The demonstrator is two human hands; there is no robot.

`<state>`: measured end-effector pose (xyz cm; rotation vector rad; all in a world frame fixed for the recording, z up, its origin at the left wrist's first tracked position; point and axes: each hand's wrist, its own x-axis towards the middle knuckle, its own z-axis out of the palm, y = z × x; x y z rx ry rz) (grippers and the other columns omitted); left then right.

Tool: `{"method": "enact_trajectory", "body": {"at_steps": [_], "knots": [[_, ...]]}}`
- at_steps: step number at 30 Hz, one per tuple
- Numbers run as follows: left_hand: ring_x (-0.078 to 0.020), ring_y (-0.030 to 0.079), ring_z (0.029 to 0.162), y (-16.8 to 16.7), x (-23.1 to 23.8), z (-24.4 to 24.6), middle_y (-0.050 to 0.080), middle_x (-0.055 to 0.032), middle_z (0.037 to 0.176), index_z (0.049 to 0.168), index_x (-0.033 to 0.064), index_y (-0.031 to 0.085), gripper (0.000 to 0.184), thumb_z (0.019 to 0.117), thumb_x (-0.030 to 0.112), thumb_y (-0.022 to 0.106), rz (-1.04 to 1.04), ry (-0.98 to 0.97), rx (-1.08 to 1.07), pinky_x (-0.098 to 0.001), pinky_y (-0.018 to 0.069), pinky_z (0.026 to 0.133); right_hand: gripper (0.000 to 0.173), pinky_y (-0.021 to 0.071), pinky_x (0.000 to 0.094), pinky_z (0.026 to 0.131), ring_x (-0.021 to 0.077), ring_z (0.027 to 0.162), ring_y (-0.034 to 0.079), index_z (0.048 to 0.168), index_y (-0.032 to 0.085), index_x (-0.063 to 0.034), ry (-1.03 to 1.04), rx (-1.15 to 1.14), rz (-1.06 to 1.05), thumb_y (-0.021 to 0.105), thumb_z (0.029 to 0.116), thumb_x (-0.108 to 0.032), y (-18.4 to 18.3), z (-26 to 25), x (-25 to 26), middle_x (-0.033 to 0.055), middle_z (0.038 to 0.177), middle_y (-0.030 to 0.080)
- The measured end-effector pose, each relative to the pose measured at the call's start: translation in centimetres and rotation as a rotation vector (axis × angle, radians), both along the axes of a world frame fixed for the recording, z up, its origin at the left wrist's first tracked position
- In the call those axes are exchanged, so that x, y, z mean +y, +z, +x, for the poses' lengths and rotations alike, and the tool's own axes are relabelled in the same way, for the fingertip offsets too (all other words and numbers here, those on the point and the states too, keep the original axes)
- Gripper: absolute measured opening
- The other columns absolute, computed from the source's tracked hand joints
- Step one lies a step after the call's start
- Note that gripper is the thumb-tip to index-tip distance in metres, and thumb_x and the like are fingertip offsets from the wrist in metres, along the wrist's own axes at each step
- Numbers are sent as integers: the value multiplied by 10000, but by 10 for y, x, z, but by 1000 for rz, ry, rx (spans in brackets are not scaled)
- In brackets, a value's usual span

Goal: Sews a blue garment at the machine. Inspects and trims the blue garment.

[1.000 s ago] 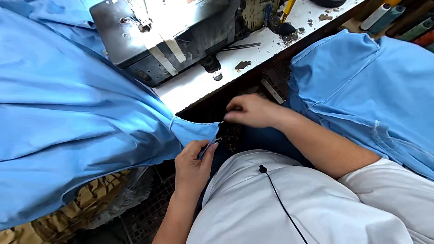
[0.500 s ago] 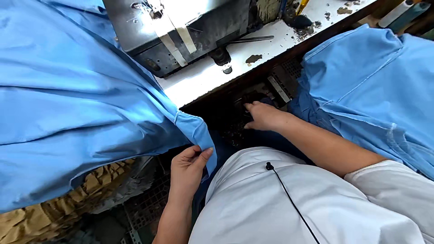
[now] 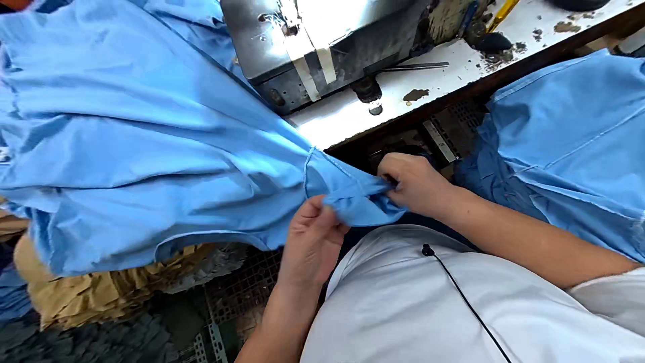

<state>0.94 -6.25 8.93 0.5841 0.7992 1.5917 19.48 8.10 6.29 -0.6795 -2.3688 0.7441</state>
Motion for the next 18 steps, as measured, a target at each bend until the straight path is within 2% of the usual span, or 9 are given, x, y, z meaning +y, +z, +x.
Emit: {"method": "enact_trajectory", "body": {"at_steps": [2,4,6,7,9,11,14,16,18], "knots": [[-174,740,972,9,-7,-11,759,-93,1040,1102,102,748,179,988,211,663,89,-10,-82,-363,612,894,172,566,406,656,249,735,652,804,639,1,-94,-13,-27,793,730,7,-17,0,7,137,801,648],[-68,709,904,5,-8,-25,748,-4,990,1085,108,735,162,1021,215,632,192,2,335,-247,596,826,125,521,289,616,138,693,601,806,651,-22,-117,147,-194,758,747,0,-16,-3,10,73,801,646],[18,658,823,2,-11,-38,715,93,924,1017,137,738,128,1027,217,638,203,104,854,-159,560,746,98,480,165,522,15,586,565,887,691,-48,-46,393,-695,718,831,28,-2,-4,12,-4,782,680],[15,669,802,3,-13,-42,731,98,907,998,143,756,112,1007,212,668,155,158,922,-165,570,733,104,440,147,442,6,487,520,914,699,-49,29,519,-1000,682,877,47,4,-4,12,0,689,654],[-44,712,790,7,-15,-43,764,33,894,1014,122,776,97,964,181,718,23,223,717,-220,610,751,109,417,146,403,4,421,485,947,685,-95,297,640,-1426,590,966,-45,8,1,15,-19,579,577],[-92,733,816,13,-17,-44,763,-26,917,1082,105,739,131,964,152,707,-50,236,474,-268,629,778,201,423,133,436,-14,457,496,946,638,-135,571,619,-1600,515,1064,-240,5,3,14,-53,606,550],[-100,729,854,17,-26,-50,754,-36,952,1095,118,739,153,964,192,711,-48,231,351,-285,626,806,285,402,127,442,-16,467,477,934,625,-129,529,592,-1549,465,1088,-309,12,4,4,-47,626,541],[-72,720,867,18,-34,-56,761,0,965,1050,138,779,152,939,236,746,23,170,398,-251,613,797,89,386,122,427,-21,467,450,1049,639,-143,430,594,-1318,576,1041,-205,23,7,-3,-50,665,543],[-41,686,889,20,-40,-59,742,53,997,1066,169,794,178,899,230,793,79,104,536,-207,588,805,218,444,119,470,-28,544,510,1122,635,-146,383,560,-1043,743,935,-170,37,12,-7,-67,748,585]]}}
